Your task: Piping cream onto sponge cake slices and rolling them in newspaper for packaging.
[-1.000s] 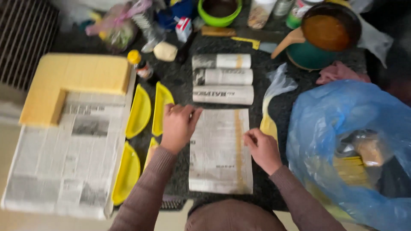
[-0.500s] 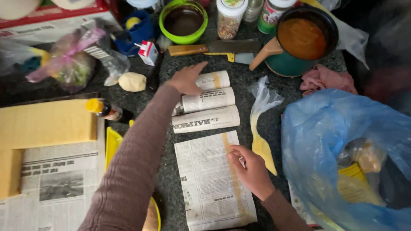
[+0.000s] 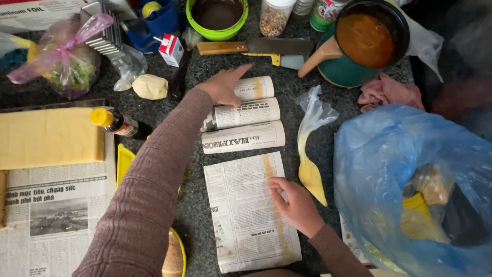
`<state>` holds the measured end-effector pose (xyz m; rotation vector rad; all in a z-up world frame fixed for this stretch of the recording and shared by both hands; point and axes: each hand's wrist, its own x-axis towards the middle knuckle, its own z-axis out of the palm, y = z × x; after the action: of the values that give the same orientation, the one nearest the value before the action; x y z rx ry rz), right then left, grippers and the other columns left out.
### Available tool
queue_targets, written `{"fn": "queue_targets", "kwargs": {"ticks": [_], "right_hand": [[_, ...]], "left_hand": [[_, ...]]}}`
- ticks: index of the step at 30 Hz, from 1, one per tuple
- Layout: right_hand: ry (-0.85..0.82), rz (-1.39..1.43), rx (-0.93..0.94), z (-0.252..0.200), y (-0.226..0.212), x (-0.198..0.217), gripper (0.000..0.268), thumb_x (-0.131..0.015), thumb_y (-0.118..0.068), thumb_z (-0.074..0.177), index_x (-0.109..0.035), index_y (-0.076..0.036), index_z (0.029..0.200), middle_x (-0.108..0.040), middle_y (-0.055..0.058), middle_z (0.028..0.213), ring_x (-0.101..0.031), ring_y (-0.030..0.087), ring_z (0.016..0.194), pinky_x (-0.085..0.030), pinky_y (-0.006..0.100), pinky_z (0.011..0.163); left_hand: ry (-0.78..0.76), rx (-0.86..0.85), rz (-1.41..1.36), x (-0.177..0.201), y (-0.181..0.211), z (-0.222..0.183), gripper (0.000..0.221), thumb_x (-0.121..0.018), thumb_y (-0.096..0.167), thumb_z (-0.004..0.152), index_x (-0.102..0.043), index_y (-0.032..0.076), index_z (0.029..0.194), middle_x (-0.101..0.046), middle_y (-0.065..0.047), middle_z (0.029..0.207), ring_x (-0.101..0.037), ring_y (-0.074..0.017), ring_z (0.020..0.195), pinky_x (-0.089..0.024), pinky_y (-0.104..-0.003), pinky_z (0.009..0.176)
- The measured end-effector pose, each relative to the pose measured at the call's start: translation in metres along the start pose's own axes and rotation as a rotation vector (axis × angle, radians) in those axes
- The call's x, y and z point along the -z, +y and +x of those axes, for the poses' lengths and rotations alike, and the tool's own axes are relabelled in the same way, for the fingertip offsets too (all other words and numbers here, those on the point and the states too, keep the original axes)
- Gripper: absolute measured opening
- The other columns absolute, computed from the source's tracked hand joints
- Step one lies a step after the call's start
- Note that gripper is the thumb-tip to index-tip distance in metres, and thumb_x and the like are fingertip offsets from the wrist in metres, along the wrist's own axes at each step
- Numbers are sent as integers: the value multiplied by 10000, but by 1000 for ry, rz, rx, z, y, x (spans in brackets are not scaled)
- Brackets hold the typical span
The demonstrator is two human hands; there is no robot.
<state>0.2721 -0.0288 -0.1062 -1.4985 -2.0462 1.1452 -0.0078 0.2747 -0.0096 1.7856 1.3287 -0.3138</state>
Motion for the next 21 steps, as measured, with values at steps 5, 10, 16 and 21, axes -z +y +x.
{"fn": "queue_targets", "kwargs": {"ticks": [5, 10, 16, 21], "right_hand": [[-88, -55, 5, -4, 4, 2, 561, -519, -505, 1149, -688, -105, 1505, -842, 61, 1290, -815, 238, 1163, -666, 425, 981], [-33, -254, 105, -7, -5, -1, 342, -668, -274, 1126, -752, -115, 1417, -838, 130, 1203, -784, 357, 1163, -653, 493, 940], [-112, -475, 259, -29, -6, -9, 343, -656, -358, 1114, -783, -131, 1337, -795, 138, 1295, -734, 354, 1251, -633, 468, 912], [-132, -517, 306, -43, 5, -12, 267, -737, -332, 1036, -757, -98, 1161, -680, 157, 1402, -645, 427, 1360, -660, 478, 919]], "left_hand": [[248, -71, -22, 0, 42, -75, 1156, -781, -31, 952, -122, 292, 1845, -274, -275, 1837, -208, -505, 1706, -225, -675, 1383], [706, -295, 446, -134, 10, -82, 1067, -872, 140, 861, -371, 196, 1801, -676, -211, 1428, -676, -440, 1302, -566, -643, 1061], [986, -382, 543, -300, 11, -112, 781, -777, 118, 912, -580, 189, 1664, -646, -203, 1354, -646, -392, 1246, -539, -565, 1045], [1144, -386, 545, -318, 20, -119, 533, -606, 49, 1073, -660, 191, 1584, -637, -198, 1289, -642, -382, 1229, -535, -555, 1049]]}}
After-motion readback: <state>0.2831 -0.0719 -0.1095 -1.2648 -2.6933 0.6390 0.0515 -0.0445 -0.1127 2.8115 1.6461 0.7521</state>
